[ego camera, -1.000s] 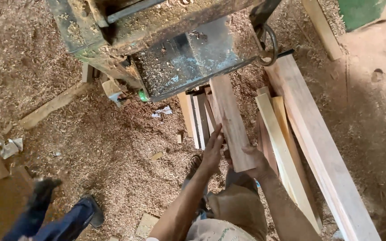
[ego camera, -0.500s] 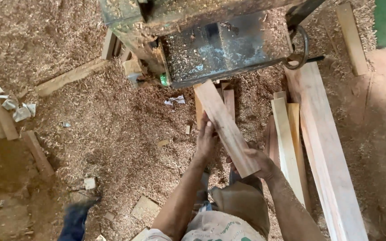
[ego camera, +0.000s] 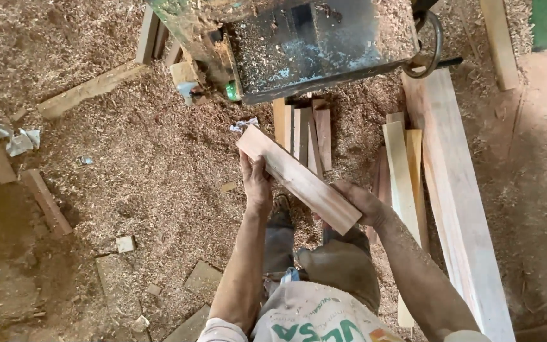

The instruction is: Feeding wooden planks into a thickness planer to smooth and level their surfaces.

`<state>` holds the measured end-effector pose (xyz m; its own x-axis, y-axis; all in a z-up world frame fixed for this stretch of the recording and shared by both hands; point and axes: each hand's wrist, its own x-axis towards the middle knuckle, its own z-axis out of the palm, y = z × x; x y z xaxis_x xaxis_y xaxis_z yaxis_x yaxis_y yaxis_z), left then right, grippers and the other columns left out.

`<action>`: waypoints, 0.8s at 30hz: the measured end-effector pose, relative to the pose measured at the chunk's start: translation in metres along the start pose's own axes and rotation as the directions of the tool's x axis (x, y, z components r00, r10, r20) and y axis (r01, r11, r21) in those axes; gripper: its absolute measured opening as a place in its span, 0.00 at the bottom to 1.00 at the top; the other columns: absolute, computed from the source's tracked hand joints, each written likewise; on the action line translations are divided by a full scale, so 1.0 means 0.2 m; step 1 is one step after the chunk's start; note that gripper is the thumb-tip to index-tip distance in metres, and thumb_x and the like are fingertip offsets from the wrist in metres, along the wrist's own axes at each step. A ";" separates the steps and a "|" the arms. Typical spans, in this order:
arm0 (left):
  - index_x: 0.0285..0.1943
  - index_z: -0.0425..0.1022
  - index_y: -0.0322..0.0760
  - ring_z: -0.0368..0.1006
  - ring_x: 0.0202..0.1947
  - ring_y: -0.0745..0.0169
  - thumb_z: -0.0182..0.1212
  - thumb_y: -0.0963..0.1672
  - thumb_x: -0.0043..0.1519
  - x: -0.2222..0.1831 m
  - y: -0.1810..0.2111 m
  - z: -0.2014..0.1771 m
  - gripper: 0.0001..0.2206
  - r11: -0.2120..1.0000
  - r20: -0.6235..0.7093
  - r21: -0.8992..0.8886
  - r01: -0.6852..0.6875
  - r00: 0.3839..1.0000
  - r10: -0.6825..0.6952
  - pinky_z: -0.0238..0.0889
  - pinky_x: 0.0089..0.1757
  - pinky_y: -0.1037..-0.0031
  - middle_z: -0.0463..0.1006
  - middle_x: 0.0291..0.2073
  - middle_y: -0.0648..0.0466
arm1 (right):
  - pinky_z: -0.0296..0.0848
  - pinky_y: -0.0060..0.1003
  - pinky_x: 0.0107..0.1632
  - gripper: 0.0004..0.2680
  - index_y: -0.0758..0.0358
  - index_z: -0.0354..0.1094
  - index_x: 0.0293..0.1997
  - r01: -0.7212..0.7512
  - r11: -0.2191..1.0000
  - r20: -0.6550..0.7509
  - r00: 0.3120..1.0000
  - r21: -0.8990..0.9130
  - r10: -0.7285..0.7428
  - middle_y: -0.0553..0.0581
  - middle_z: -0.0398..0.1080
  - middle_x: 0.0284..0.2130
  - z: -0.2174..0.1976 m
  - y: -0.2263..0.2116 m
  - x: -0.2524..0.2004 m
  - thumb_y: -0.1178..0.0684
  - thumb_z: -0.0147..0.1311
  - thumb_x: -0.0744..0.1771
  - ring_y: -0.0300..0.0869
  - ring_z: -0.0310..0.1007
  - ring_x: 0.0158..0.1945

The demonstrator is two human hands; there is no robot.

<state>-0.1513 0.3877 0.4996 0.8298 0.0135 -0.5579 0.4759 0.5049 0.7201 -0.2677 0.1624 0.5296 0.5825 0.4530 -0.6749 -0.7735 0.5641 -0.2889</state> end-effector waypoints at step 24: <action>0.66 0.71 0.36 0.76 0.52 0.44 0.71 0.51 0.59 -0.05 -0.13 0.21 0.29 0.895 0.520 0.439 0.078 0.791 -0.324 0.71 0.50 0.54 0.79 0.52 0.40 | 0.74 0.49 0.47 0.39 0.56 0.63 0.63 -0.164 0.512 -0.395 0.835 -0.843 -0.382 0.61 0.73 0.44 0.12 -0.04 -0.23 0.29 0.75 0.51 0.53 0.77 0.52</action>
<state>-0.1592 0.3389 0.5042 0.6534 -0.6015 -0.4597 0.6187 0.0745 0.7821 -0.2827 0.1540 0.5785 0.6838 -0.1097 -0.7213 -0.7023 -0.3670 -0.6100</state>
